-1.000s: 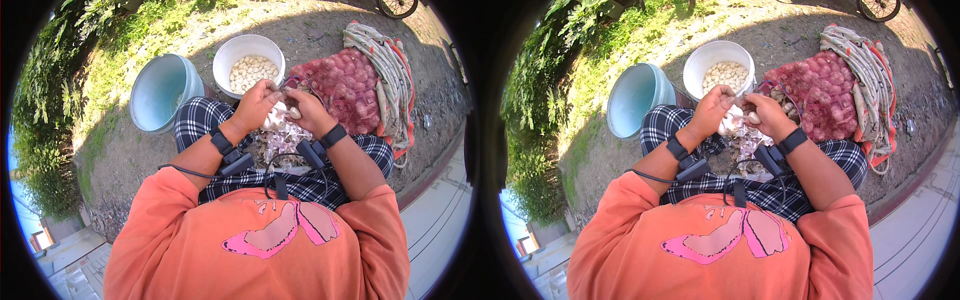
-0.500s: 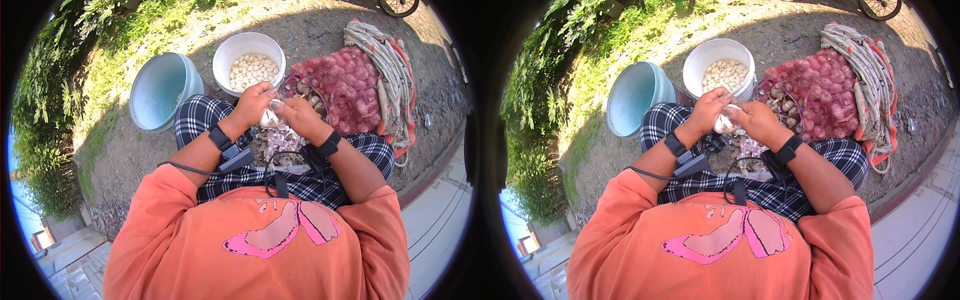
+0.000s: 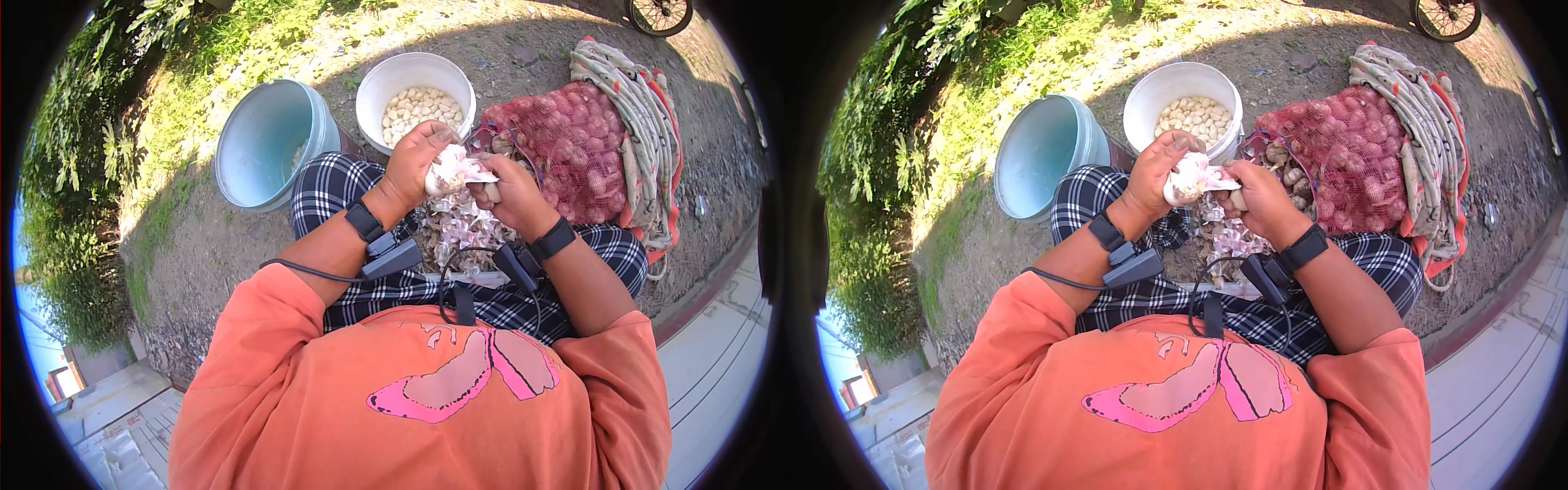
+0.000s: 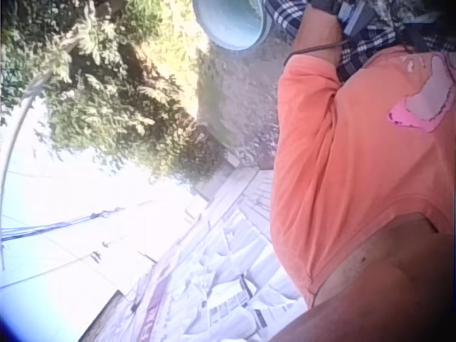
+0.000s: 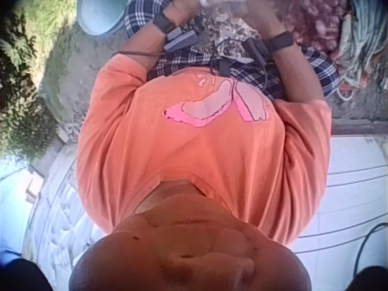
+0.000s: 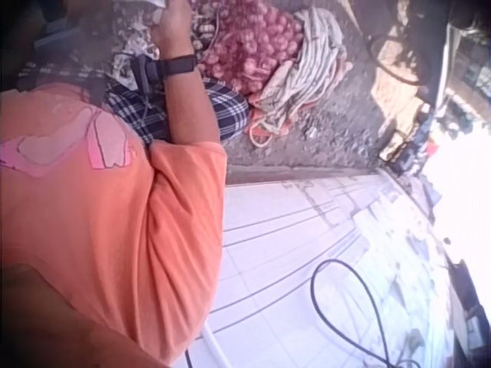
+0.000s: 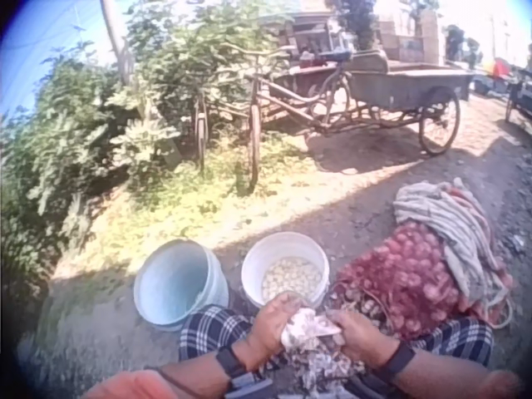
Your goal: Peeling garlic bulbs and cloves by hand into a bucket while sitting outdoors.
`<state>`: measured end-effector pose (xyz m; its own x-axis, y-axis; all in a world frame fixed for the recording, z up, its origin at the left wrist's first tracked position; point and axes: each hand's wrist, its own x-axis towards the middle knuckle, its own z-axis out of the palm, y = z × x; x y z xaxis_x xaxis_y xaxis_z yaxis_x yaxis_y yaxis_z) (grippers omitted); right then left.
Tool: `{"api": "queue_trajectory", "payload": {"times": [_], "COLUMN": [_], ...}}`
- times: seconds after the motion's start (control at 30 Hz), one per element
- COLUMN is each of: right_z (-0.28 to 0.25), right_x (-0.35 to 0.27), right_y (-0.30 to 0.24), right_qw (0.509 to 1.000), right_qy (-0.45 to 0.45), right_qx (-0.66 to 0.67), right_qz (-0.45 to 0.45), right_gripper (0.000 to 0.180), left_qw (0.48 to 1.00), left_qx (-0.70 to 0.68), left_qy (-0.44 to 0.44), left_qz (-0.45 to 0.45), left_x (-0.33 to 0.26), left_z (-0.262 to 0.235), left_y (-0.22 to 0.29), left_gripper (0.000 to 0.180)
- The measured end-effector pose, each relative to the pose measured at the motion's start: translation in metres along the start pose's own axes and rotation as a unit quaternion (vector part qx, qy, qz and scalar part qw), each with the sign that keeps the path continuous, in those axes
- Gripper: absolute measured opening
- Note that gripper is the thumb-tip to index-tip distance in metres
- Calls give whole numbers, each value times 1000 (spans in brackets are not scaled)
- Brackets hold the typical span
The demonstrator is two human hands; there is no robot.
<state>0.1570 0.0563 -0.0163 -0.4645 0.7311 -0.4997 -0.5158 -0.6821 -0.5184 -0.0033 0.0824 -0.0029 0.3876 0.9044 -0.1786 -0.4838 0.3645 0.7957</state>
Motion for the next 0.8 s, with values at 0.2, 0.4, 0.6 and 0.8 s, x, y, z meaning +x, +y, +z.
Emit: {"api": "queue_trajectory", "payload": {"times": [0.2,0.4,0.6,0.8], "right_z": [12,1,-18,-13], "right_x": [-16,-31,-2,2], "right_y": [-18,-16,2,2], "right_qw": [991,958,975,973], "right_qy": [5,-285,22,10], "right_qx": [-37,5,-206,-206], "right_qz": [-125,-25,-85,-107], "right_gripper": [16,17,22,20], "left_qw": [997,971,894,871], "left_qx": [73,156,435,477], "left_qy": [10,178,-90,-95], "left_qz": [28,23,48,70], "left_x": [7,3,-28,-14], "left_z": [7,-25,19,6], "left_y": [2,-10,10,-14], "left_gripper": [12,16,42,34]}}
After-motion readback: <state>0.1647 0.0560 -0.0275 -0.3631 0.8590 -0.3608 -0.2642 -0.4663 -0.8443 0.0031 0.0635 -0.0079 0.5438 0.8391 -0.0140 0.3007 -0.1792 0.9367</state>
